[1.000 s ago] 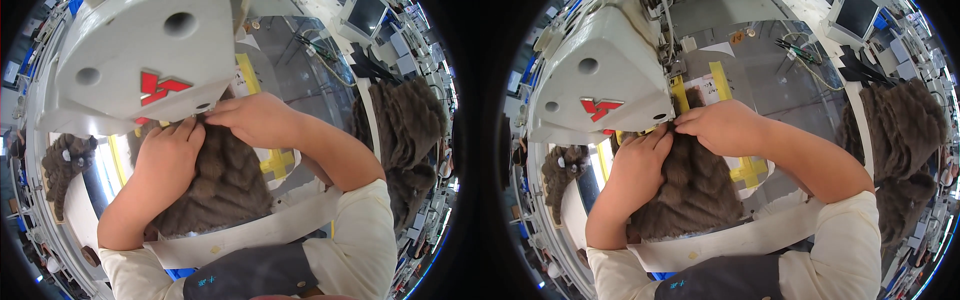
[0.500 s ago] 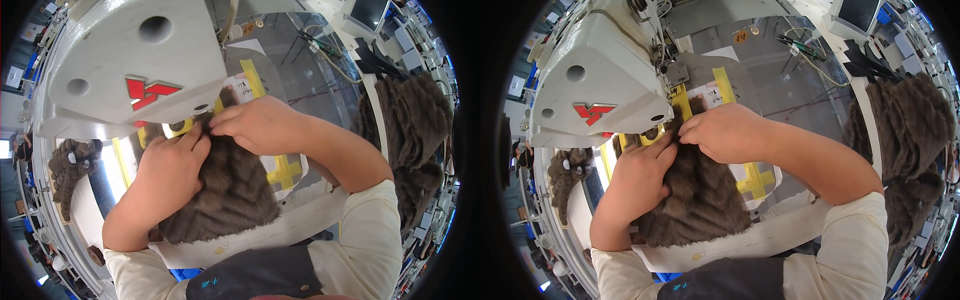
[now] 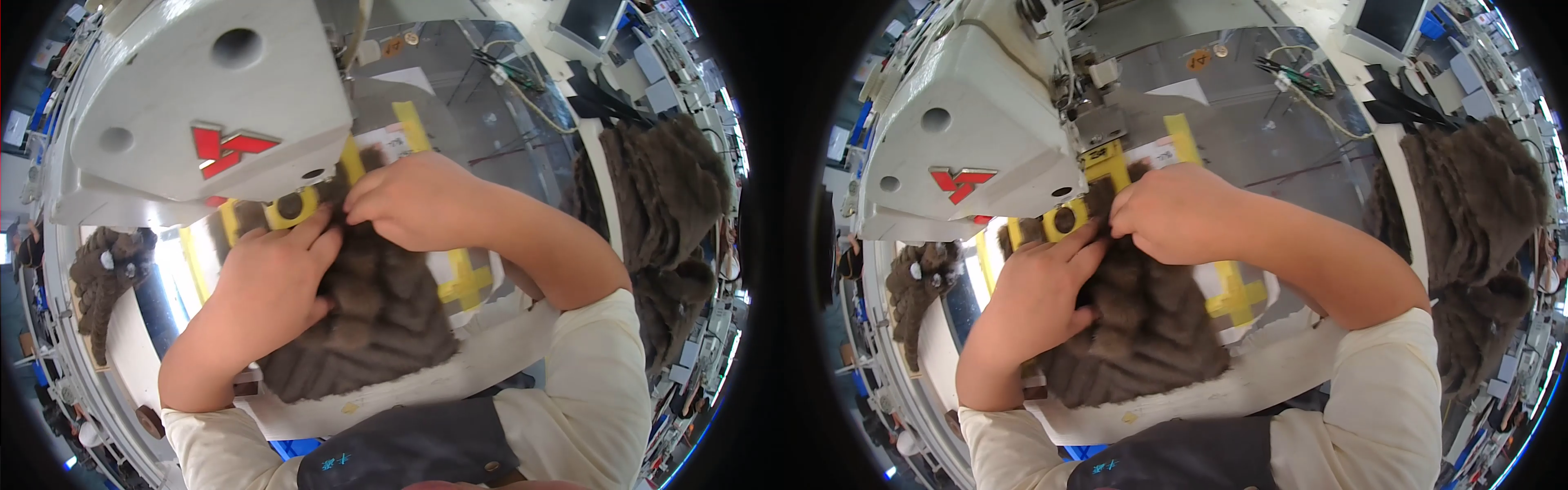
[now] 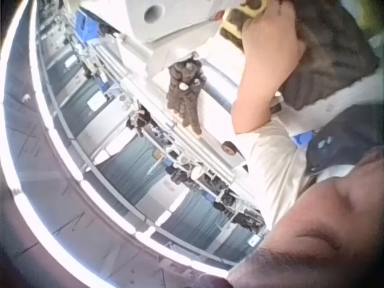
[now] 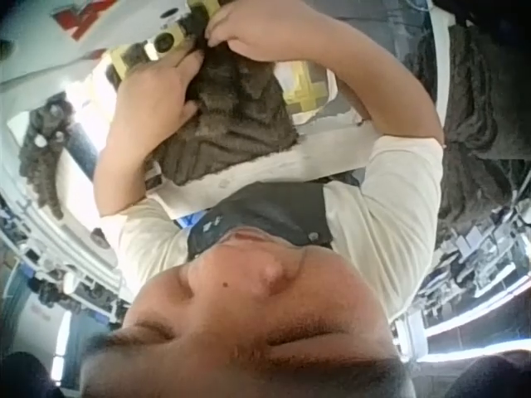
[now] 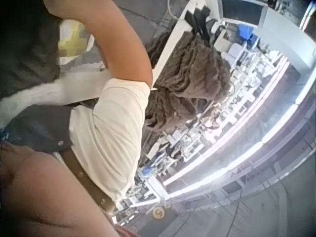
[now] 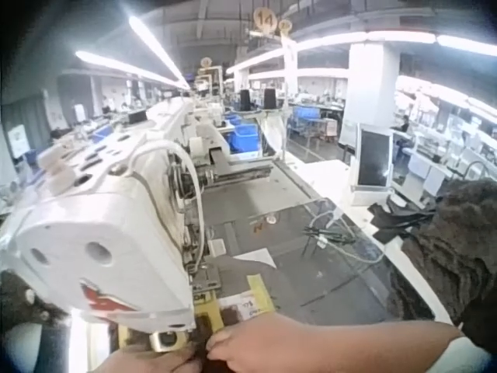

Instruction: Sewing and assembling fur pelt pieces and straps using an industrial sewing machine to create a bag.

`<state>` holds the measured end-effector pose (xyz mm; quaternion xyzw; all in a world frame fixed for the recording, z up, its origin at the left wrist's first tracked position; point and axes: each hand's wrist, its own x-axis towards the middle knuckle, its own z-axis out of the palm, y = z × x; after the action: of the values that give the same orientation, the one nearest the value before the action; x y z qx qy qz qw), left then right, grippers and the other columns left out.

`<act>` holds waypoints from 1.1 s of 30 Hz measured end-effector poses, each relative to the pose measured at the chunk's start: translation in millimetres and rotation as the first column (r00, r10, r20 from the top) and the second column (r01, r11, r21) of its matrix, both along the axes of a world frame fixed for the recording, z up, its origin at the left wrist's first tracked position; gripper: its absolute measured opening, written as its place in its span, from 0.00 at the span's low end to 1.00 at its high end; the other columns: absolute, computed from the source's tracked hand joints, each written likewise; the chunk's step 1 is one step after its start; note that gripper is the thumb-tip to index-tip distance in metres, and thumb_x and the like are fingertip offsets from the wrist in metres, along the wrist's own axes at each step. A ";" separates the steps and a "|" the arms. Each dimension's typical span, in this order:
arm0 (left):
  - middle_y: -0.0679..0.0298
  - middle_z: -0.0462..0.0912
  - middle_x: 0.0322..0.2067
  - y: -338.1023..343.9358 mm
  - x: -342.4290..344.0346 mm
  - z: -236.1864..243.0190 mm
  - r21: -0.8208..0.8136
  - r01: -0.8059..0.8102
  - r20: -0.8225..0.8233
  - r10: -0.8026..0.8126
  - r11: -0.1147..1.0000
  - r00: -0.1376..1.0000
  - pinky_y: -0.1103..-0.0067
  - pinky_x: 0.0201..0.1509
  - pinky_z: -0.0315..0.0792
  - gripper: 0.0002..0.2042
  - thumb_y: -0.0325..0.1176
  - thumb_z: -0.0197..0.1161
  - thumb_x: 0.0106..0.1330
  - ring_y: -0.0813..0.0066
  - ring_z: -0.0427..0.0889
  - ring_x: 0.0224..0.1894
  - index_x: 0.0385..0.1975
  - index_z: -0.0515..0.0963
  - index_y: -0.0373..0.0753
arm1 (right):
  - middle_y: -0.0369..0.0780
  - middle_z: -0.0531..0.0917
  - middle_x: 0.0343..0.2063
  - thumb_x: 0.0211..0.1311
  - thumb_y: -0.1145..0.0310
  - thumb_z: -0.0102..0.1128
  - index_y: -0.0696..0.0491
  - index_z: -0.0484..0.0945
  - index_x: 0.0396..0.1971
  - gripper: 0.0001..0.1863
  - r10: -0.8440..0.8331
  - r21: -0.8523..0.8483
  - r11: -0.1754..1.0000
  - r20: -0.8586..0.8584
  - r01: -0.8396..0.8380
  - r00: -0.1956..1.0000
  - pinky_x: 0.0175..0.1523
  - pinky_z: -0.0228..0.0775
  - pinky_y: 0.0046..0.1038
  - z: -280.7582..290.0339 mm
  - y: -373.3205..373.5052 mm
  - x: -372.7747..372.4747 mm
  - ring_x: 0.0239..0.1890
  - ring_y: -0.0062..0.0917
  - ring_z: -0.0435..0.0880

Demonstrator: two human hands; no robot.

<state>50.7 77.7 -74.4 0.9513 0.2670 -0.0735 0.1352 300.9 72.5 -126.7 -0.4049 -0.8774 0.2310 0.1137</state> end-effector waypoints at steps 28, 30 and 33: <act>0.55 0.81 0.29 -30.3 -5.1 12.5 -0.028 0.250 0.128 -0.244 0.968 0.961 0.59 0.51 0.68 0.11 0.36 0.72 0.58 0.49 0.79 0.40 0.24 0.79 0.37 | 0.51 0.83 0.49 0.56 0.68 0.64 0.59 0.78 0.56 0.26 -0.616 -0.129 0.780 -0.327 0.612 0.717 0.59 0.77 0.43 -9.0 -61.5 3.4 0.53 0.47 0.83; 0.54 0.80 0.30 -33.0 0.8 13.0 -0.061 0.289 0.158 -0.277 0.955 0.948 0.59 0.51 0.68 0.11 0.35 0.72 0.58 0.48 0.79 0.41 0.24 0.78 0.36 | 0.54 0.82 0.50 0.56 0.63 0.68 0.59 0.77 0.57 0.29 -0.711 -0.302 0.701 -0.370 0.646 0.598 0.59 0.76 0.41 -10.6 -69.7 12.4 0.54 0.46 0.83; 0.54 0.79 0.32 -38.3 4.3 -6.4 -0.045 0.250 0.204 -0.236 0.967 0.950 0.58 0.53 0.67 0.11 0.32 0.73 0.56 0.47 0.77 0.43 0.27 0.77 0.35 | 0.56 0.82 0.53 0.55 0.64 0.69 0.60 0.77 0.59 0.31 -0.779 -0.328 0.618 -0.380 0.714 0.500 0.60 0.76 0.41 -12.7 -77.6 20.8 0.56 0.48 0.82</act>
<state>55.0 39.4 -80.8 0.9742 0.1301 -0.0042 0.1843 321.8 -5.1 -139.4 -0.6779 -0.5392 0.3086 0.3931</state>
